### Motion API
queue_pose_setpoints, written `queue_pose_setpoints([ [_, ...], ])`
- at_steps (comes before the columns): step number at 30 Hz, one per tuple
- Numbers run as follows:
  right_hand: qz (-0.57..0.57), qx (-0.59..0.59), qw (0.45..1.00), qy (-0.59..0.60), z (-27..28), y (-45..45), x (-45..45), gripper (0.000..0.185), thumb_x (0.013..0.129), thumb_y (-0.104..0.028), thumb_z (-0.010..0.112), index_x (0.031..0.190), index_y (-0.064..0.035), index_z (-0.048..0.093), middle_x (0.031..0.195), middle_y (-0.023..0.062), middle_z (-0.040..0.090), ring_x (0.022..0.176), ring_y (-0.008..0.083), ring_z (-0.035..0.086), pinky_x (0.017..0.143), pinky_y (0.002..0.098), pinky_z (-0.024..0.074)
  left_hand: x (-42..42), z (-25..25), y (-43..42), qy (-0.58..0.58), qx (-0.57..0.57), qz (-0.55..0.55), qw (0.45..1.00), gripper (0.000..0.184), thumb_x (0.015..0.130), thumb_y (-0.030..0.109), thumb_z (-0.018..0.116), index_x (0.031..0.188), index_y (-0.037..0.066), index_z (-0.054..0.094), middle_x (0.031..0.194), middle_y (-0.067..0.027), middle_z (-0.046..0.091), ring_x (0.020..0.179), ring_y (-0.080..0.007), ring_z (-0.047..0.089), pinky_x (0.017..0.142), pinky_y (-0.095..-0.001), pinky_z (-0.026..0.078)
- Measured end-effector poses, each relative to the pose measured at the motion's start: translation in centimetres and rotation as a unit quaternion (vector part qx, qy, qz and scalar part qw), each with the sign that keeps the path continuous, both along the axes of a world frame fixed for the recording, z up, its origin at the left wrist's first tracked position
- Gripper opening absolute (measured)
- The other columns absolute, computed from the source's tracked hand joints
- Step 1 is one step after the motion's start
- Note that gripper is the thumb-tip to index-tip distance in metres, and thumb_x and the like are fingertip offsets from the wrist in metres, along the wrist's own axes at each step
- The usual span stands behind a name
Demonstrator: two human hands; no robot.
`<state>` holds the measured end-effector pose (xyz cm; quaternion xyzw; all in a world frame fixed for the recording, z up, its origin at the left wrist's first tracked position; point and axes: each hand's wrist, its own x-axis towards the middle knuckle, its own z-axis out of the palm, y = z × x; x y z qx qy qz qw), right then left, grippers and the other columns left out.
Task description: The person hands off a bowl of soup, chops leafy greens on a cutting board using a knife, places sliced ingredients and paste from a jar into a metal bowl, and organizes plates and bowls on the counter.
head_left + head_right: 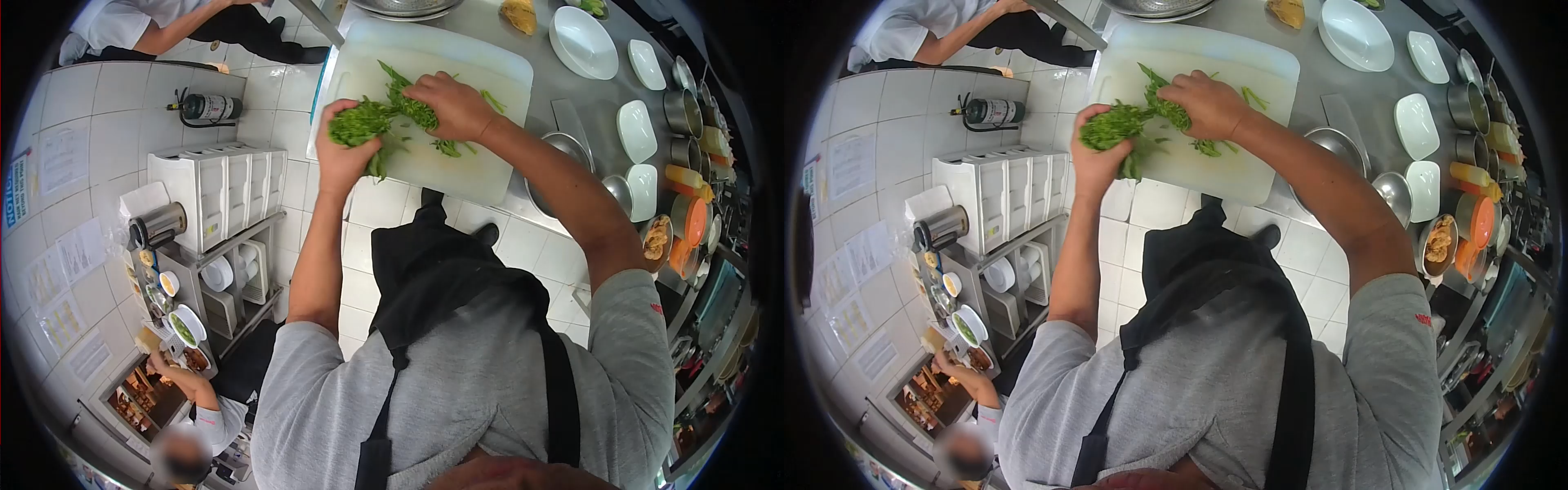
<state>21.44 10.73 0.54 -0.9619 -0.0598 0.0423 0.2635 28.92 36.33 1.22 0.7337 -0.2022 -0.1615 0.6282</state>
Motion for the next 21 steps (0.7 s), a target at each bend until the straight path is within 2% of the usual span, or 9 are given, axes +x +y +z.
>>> queue_pose_setpoints([
  [1,-0.011,0.021,0.999,-0.028,0.0,0.1,-0.3,0.078,0.072,-0.014,0.087,0.146,-0.0149,0.06,0.126,0.0069,0.063,0.12,0.0328,0.059,0.102,0.0447,0.0558,0.1,1.1,0.5,-0.002,0.003,-0.003,1.0,0.063,0.073,-0.006,0.08,0.131,0.004,0.057,0.114,-0.007,0.07,0.103,-0.0162,0.07,0.093,-0.0315,0.057],
  [4,-0.041,0.083,0.992,-0.082,1.4,-0.5,-1.2,0.077,0.074,-0.019,0.086,0.146,-0.0148,0.06,0.127,0.0074,0.063,0.121,0.0327,0.06,0.103,0.0439,0.0557,0.0,5.7,1.1,0.07,-0.116,0.025,0.99,0.065,0.077,-0.008,0.073,0.137,0.003,0.053,0.124,-0.0116,0.067,0.111,-0.0213,0.068,0.1,-0.0352,0.056],
  [6,-0.046,0.096,0.987,-0.117,3.4,-1.2,-2.4,0.077,0.075,-0.019,0.086,0.147,-0.0127,0.059,0.128,0.0094,0.063,0.122,0.0339,0.06,0.104,0.044,0.0549,0.0,7.7,0.6,0.072,-0.156,0.023,0.985,0.065,0.077,-0.007,0.075,0.137,0.004,0.052,0.122,-0.0106,0.067,0.109,-0.0202,0.068,0.099,-0.0343,0.056],
  [9,-0.06,0.108,0.979,-0.16,8.1,-2.6,-5.6,0.077,0.076,-0.019,0.085,0.148,-0.0086,0.058,0.13,0.0132,0.064,0.122,0.0362,0.061,0.105,0.044,0.0537,-0.9,9.0,-1.3,0.095,-0.222,0.012,0.97,0.067,0.077,-0.005,0.077,0.139,0.005,0.052,0.122,-0.0099,0.067,0.109,-0.0196,0.067,0.099,-0.0345,0.055],
  [12,-0.096,0.109,0.973,-0.18,12.4,-5.4,-9.8,0.075,0.077,-0.018,0.084,0.146,-0.0052,0.058,0.132,0.016,0.064,0.121,0.0382,0.063,0.106,0.0439,0.0531,-3.4,8.7,-5.3,0.172,-0.3,-0.054,0.937,0.069,0.074,-0.007,0.073,0.139,0.006,0.052,0.123,-0.0101,0.067,0.11,-0.0205,0.066,0.1,-0.0354,0.056],
  [15,-0.148,0.114,0.964,-0.188,15.5,-8.2,-15.1,0.072,0.077,-0.016,0.083,0.144,-0.0027,0.059,0.135,0.0182,0.065,0.121,0.0391,0.066,0.107,0.0432,0.0526,-8.1,9.0,-10.7,0.21,-0.289,-0.141,0.923,0.069,0.074,-0.008,0.074,0.138,0.007,0.053,0.123,-0.0099,0.067,0.11,-0.0202,0.067,0.099,-0.0346,0.055],
  [18,-0.208,0.092,0.956,-0.185,17.8,-10.3,-20.1,0.075,0.08,-0.006,0.083,0.149,-0.0004,0.053,0.137,0.0155,0.064,0.125,0.0273,0.064,0.11,0.0371,0.0491,-12.9,6.6,-16.3,0.177,-0.216,-0.249,0.927,0.067,0.076,-0.005,0.077,0.137,0.008,0.053,0.117,-0.0074,0.068,0.107,-0.0189,0.068,0.097,-0.0348,0.056],
  [20,-0.244,0.089,0.951,-0.167,18.5,-10.7,-23.1,0.075,0.08,-0.006,0.083,0.149,-0.0008,0.053,0.138,0.0148,0.064,0.126,0.0261,0.064,0.111,0.0364,0.0489,-15.8,4.2,-19.9,0.028,-0.125,-0.33,0.935,0.072,0.073,0.006,0.084,0.138,0.009,0.053,0.112,-0.0097,0.071,0.102,-0.024,0.072,0.094,-0.037,0.058],
  [21,-0.271,0.095,0.946,-0.148,18.6,-11.0,-24.4,0.076,0.08,-0.006,0.083,0.15,-0.0012,0.053,0.138,0.0141,0.064,0.126,0.025,0.064,0.111,0.0357,0.0488,-17.2,3.3,-21.6,0.029,-0.128,-0.337,0.932,0.072,0.073,0.006,0.084,0.138,0.009,0.053,0.112,-0.0097,0.071,0.102,-0.024,0.072,0.094,-0.037,0.058],
])
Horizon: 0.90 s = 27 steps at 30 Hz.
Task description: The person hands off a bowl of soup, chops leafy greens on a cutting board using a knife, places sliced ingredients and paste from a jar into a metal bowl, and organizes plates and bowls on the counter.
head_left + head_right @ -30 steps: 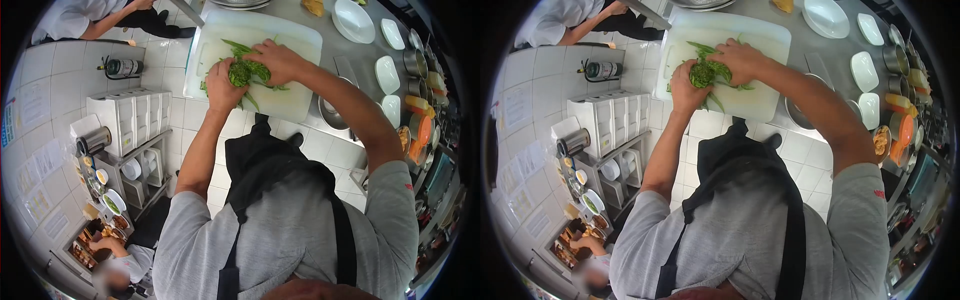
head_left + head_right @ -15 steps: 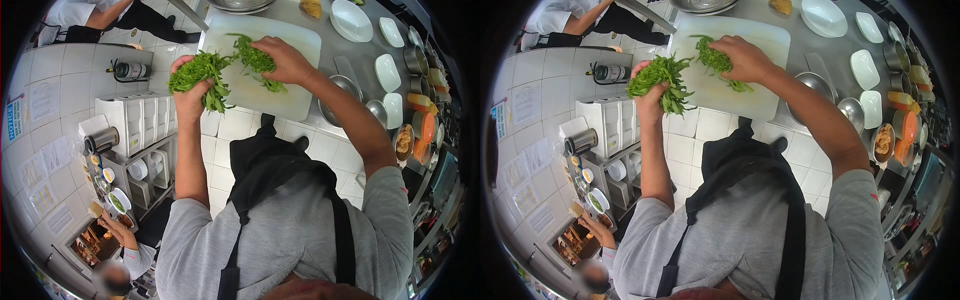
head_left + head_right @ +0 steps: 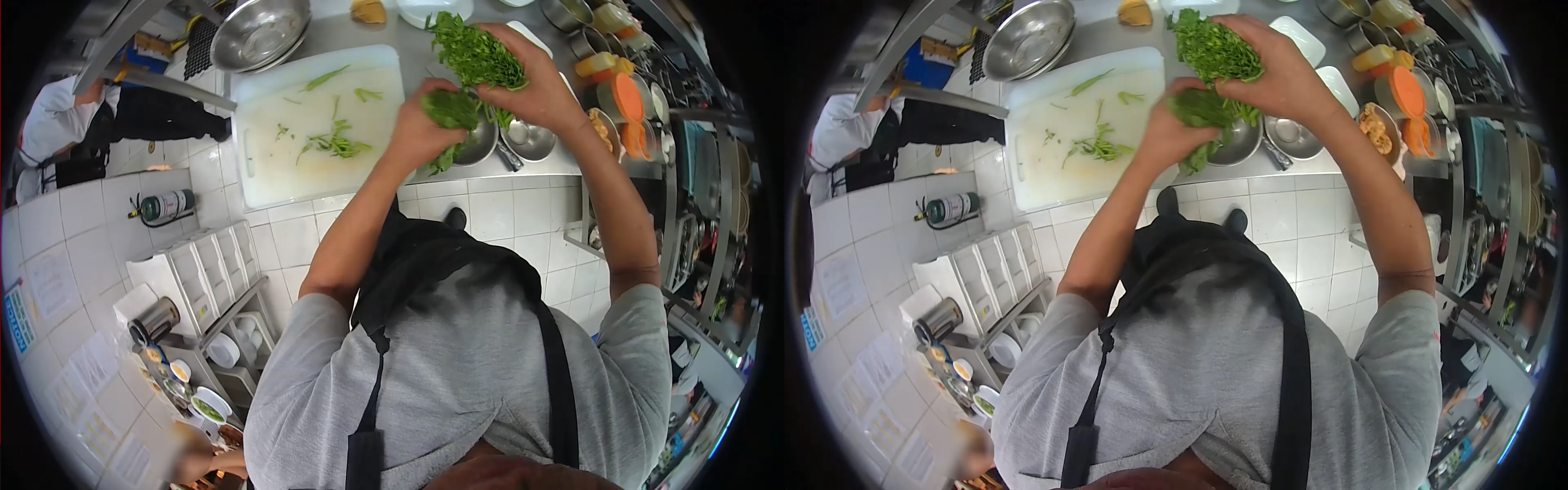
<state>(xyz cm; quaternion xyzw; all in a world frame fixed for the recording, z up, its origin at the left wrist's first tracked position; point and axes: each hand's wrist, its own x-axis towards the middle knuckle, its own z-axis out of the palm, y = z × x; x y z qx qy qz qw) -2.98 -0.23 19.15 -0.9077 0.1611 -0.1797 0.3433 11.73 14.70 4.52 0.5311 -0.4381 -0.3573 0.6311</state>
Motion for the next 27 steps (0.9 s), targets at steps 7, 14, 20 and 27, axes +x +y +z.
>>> queue_pose_setpoints([
  [7,-0.066,0.025,0.997,0.014,-2.5,0.1,-6.1,0.074,0.08,-0.011,0.084,0.148,0.0002,0.056,0.138,0.0148,0.066,0.126,0.0244,0.065,0.112,0.0366,0.0493,-5.0,-3.7,-3.3,-0.491,0.197,-0.105,0.842,0.096,0.067,0.032,0.091,0.152,0.012,0.05,0.157,-0.0227,0.045,0.15,-0.0428,0.04,0.117,-0.0663,0.034],
  [14,-0.079,0.025,0.996,0.017,-6.9,0.5,-6.8,0.07,0.077,-0.015,0.083,0.143,-0.0056,0.06,0.131,0.0159,0.068,0.121,0.0353,0.068,0.105,0.0414,0.0551,0.3,-1.6,-0.9,-0.12,0.069,-0.024,0.99,0.072,0.084,0.012,0.076,0.152,0.006,0.055,0.144,-0.0206,0.062,0.135,-0.0321,0.06,0.114,-0.0398,0.046],
  [20,-0.009,-0.098,0.98,0.171,-16.4,2.9,-1.5,0.061,0.079,-0.017,0.081,0.138,-0.0104,0.064,0.131,0.0124,0.062,0.124,0.036,0.06,0.099,0.0474,0.0567,0.3,-3.8,-2.6,-0.019,0.069,0.01,0.997,0.043,0.099,0.007,0.059,0.141,0.001,0.064,0.136,-0.0166,0.069,0.128,-0.0266,0.063,0.111,-0.0353,0.047],
  [27,-0.054,-0.174,0.939,0.291,-20.0,4.5,0.1,0.057,0.086,-0.019,0.072,0.138,-0.0005,0.06,0.139,0.0179,0.051,0.131,0.0375,0.051,0.1,0.052,0.0537,-1.7,-7.0,-2.7,-0.191,-0.021,0.044,0.98,0.036,0.104,0.017,0.057,0.135,0.001,0.065,0.137,-0.025,0.066,0.131,-0.0433,0.06,0.115,-0.0488,0.045],
])
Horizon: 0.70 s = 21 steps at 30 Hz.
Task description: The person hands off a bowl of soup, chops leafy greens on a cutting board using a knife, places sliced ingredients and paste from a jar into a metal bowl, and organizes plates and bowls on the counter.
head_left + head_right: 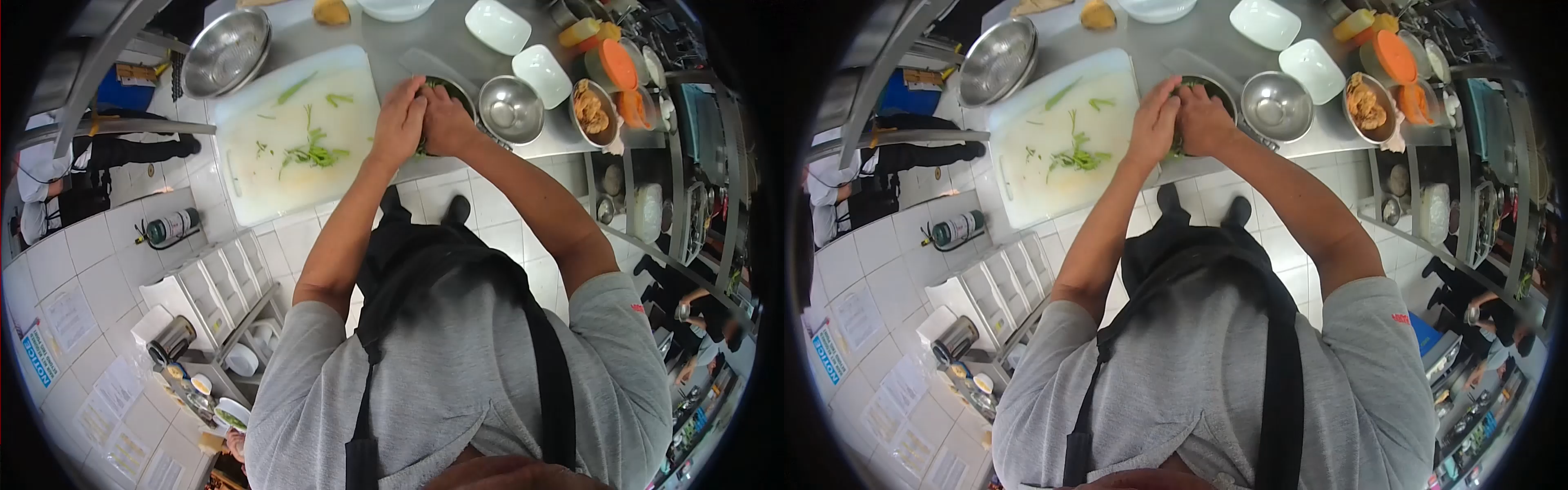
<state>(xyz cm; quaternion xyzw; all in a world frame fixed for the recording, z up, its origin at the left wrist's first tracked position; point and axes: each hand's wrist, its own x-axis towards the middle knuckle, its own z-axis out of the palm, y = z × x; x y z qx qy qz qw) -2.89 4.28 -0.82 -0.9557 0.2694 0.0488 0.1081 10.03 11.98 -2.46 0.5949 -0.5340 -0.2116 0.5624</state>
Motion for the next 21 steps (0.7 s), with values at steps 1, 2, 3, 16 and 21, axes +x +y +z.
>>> queue_pose_setpoints([
  [1,0.0,-0.011,1.0,-0.005,1.0,-0.6,-0.1,0.057,0.086,-0.019,0.072,0.138,-0.0005,0.06,0.139,0.0179,0.051,0.131,0.0375,0.051,0.1,0.052,0.0537,-0.2,0.5,0.1,-0.028,-0.003,0.015,0.999,0.036,0.105,0.018,0.056,0.135,0.0,0.065,0.138,-0.0251,0.066,0.131,-0.0438,0.059,0.115,-0.0493,0.044],
  [2,0.002,0.023,1.0,-0.007,1.7,-0.8,-0.3,0.059,0.085,-0.02,0.072,0.138,-0.0002,0.059,0.139,0.0179,0.051,0.131,0.038,0.051,0.101,0.0532,0.0534,-0.2,0.8,0.2,-0.039,0.027,0.006,0.999,0.039,0.111,0.022,0.052,0.141,0.0,0.063,0.145,-0.023,0.063,0.137,-0.0398,0.057,0.119,-0.0444,0.042],
  [3,0.003,0.06,0.998,-0.007,2.2,-0.9,-0.5,0.061,0.083,-0.02,0.073,0.139,0.0001,0.059,0.139,0.0179,0.05,0.131,0.0385,0.051,0.102,0.0543,0.0531,-0.1,0.8,0.0,-0.042,0.023,0.006,0.999,0.039,0.111,0.022,0.052,0.141,0.0,0.063,0.145,-0.023,0.063,0.137,-0.0398,0.057,0.119,-0.0444,0.042],
  [16,-0.084,0.113,0.983,-0.122,6.3,-1.8,-5.0,0.054,0.083,-0.017,0.08,0.134,-0.0072,0.067,0.123,0.0182,0.068,0.116,0.0407,0.068,0.097,0.049,0.0576,-2.6,0.9,-0.8,-0.228,0.05,0.061,0.97,0.037,0.104,0.024,0.061,0.133,0.002,0.065,0.133,-0.0189,0.065,0.13,-0.041,0.057,0.11,-0.0521,0.045],
  [21,-0.068,0.072,0.988,-0.117,1.3,-2.2,-5.3,0.036,0.084,-0.015,0.077,0.118,-0.0041,0.073,0.109,0.0193,0.07,0.106,0.0409,0.07,0.091,0.051,0.0578,-2.5,-0.4,-1.8,-0.385,0.101,0.03,0.917,0.034,0.098,0.02,0.067,0.128,0.004,0.066,0.127,-0.0158,0.064,0.134,-0.0386,0.053,0.107,-0.0529,0.044],
])
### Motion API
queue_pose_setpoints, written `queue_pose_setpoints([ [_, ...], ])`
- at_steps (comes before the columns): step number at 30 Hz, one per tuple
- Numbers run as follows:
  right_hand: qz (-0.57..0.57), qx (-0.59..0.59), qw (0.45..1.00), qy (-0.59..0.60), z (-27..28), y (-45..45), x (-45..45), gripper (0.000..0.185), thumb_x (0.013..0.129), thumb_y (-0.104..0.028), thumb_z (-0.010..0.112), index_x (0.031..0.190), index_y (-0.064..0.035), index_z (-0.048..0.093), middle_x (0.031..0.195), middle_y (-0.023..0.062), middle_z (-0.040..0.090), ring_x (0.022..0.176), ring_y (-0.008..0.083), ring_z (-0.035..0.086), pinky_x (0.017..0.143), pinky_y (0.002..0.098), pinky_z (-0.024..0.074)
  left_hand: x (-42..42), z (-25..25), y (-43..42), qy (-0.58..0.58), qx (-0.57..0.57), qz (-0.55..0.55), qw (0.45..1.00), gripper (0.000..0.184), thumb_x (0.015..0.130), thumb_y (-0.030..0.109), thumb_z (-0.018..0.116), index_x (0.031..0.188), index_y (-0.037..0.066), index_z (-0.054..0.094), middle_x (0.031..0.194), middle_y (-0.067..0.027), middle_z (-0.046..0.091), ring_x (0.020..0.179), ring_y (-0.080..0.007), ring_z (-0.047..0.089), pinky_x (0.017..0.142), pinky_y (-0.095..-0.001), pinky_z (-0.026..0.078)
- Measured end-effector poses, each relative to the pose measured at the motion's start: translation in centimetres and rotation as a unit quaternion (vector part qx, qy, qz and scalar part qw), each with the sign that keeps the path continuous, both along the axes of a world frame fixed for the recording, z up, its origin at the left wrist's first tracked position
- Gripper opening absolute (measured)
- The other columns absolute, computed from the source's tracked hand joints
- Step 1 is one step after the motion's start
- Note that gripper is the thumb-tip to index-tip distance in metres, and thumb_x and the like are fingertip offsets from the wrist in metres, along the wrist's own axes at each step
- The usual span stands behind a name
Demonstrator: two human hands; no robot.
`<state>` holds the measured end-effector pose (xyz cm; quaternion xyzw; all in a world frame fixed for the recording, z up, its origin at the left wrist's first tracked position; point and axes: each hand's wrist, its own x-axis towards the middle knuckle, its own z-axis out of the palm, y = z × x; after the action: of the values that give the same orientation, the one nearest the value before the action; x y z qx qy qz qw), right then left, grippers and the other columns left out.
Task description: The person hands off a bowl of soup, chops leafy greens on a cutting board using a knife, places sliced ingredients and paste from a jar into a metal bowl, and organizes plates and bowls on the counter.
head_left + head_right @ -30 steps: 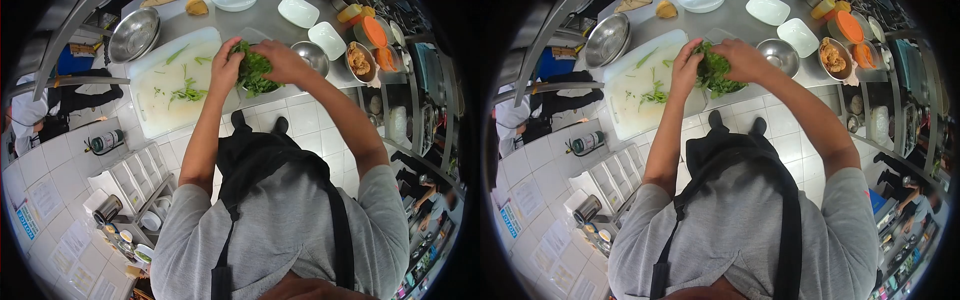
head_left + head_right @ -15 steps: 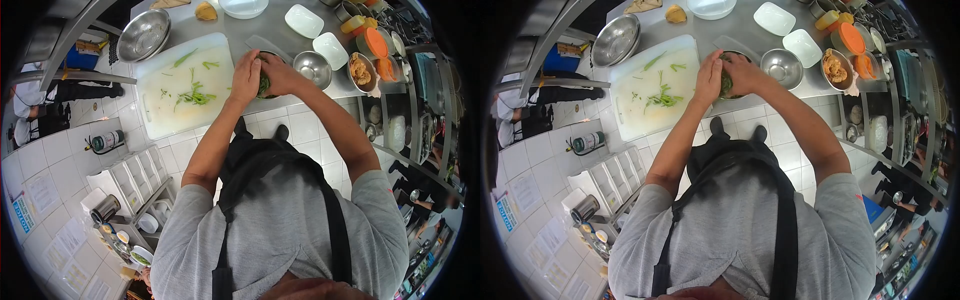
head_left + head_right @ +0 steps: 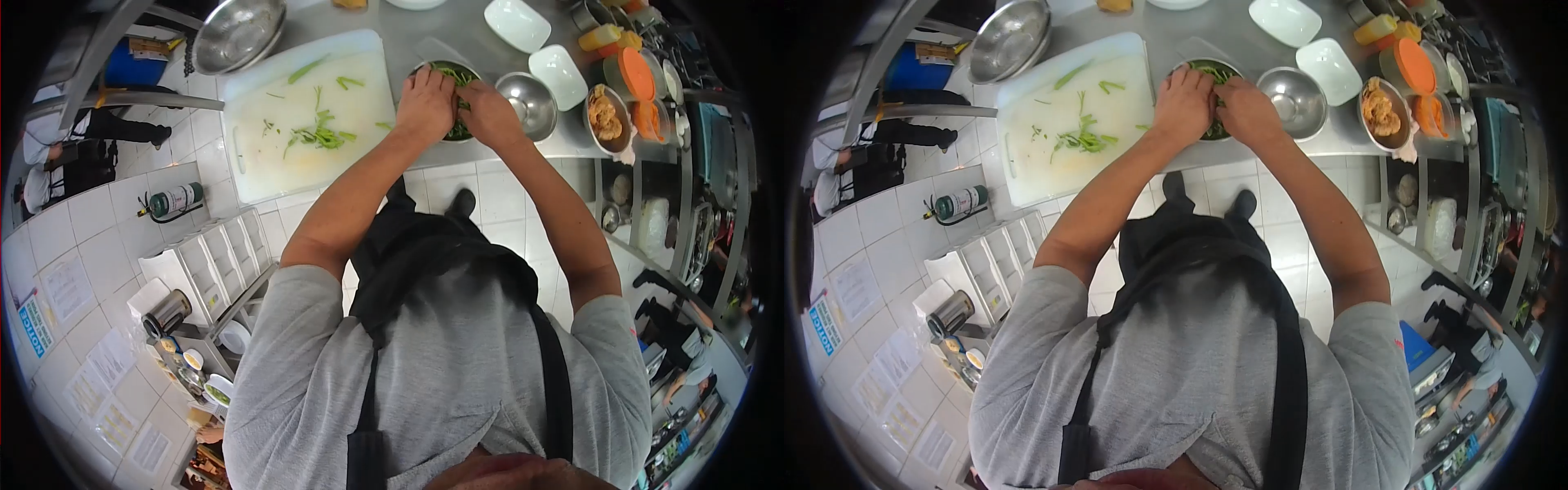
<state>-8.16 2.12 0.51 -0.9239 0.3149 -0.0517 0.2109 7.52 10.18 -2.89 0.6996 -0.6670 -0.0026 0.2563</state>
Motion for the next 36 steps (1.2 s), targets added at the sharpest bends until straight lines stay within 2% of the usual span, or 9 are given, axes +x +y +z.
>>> queue_pose_setpoints([
  [6,0.0,-0.012,0.999,-0.031,5.9,-0.4,-0.1,0.037,0.089,-0.018,0.075,0.123,-0.0038,0.072,0.117,0.0204,0.072,0.105,0.0421,0.071,0.09,0.0519,0.0579,0.5,1.1,0.1,0.094,0.027,0.0,0.995,0.038,0.098,0.027,0.069,0.131,0.008,0.066,0.134,-0.0135,0.061,0.135,-0.0394,0.052,0.109,-0.0562,0.042],
  [14,-0.019,0.034,0.985,-0.167,12.6,-0.5,7.3,0.04,0.094,-0.025,0.073,0.128,-0.0038,0.074,0.123,0.0211,0.074,0.109,0.0385,0.074,0.09,0.0455,0.0587,1.6,3.8,2.4,0.09,-0.072,0.032,0.993,0.052,0.1,0.031,0.069,0.146,0.009,0.06,0.16,-0.0188,0.048,0.156,-0.0442,0.034,0.119,-0.0757,0.023],
  [18,0.056,0.143,0.974,-0.167,7.7,-0.1,16.1,0.042,0.098,-0.031,0.069,0.13,-0.0048,0.074,0.126,0.0206,0.074,0.112,0.0366,0.073,0.097,0.0439,0.0574,5.5,3.6,8.5,0.143,-0.056,0.11,0.982,0.057,0.1,0.032,0.069,0.15,0.009,0.056,0.161,-0.0209,0.045,0.156,-0.047,0.032,0.119,-0.0745,0.023],
  [20,0.113,0.075,0.984,-0.116,2.4,0.5,21.7,0.049,0.1,-0.037,0.066,0.139,-0.0077,0.069,0.14,0.02,0.068,0.127,0.0374,0.066,0.107,0.0443,0.0536,8.7,1.2,13.6,0.13,-0.048,0.187,0.973,0.063,0.1,0.036,0.07,0.153,0.006,0.052,0.163,-0.0247,0.042,0.158,-0.0481,0.029,0.12,-0.0739,0.023],
  [23,0.121,0.054,0.986,-0.097,-3.2,4.2,28.0,0.059,0.102,-0.043,0.064,0.148,-0.0066,0.061,0.155,0.0203,0.057,0.144,0.0401,0.051,0.119,0.0506,0.0431,13.9,-0.9,20.1,0.104,-0.012,0.249,0.963,0.086,0.094,0.049,0.077,0.159,0.004,0.044,0.166,-0.0302,0.036,0.159,-0.0501,0.026,0.12,-0.0744,0.022],
  [25,0.128,-0.057,0.99,-0.008,-5.3,6.9,29.5,0.068,0.102,-0.048,0.065,0.152,-0.0025,0.055,0.163,0.0218,0.047,0.153,0.0426,0.039,0.126,0.0579,0.0322,17.0,-0.4,22.3,0.05,0.066,0.35,0.933,0.12,0.079,0.068,0.084,0.165,0.002,0.032,0.169,-0.0343,0.029,0.16,-0.0533,0.021,0.121,-0.0754,0.019],
  [28,0.199,-0.046,0.979,-0.027,-5.0,11.9,24.5,0.075,0.102,-0.051,0.064,0.154,0.0029,0.051,0.166,0.0243,0.042,0.157,0.0422,0.033,0.129,0.0625,0.0213,21.4,-1.1,22.8,0.011,0.129,0.322,0.938,0.141,0.068,0.08,0.084,0.169,0.001,0.024,0.17,-0.0357,0.024,0.16,-0.0555,0.017,0.122,-0.0761,0.016],
  [31,0.158,-0.019,0.985,-0.06,-1.8,13.5,19.6,0.078,0.102,-0.05,0.065,0.155,0.0042,0.049,0.167,0.0251,0.04,0.158,0.0427,0.031,0.129,0.0614,0.0208,23.6,-0.3,19.8,0.006,0.15,0.253,0.956,0.14,0.069,0.083,0.08,0.168,0.001,0.025,0.171,-0.034,0.024,0.162,-0.0508,0.017,0.124,-0.0741,0.014],
  [36,0.017,-0.077,0.991,-0.111,-4.8,11.9,18.4,0.074,0.103,-0.047,0.065,0.153,0.004,0.05,0.164,0.027,0.042,0.156,0.0456,0.033,0.128,0.0616,0.0234,20.3,-1.6,15.7,0.006,0.117,0.131,0.984,0.131,0.071,0.08,0.08,0.164,0.0,0.035,0.171,-0.0285,0.031,0.163,-0.0435,0.021,0.127,-0.0691,0.016],
])
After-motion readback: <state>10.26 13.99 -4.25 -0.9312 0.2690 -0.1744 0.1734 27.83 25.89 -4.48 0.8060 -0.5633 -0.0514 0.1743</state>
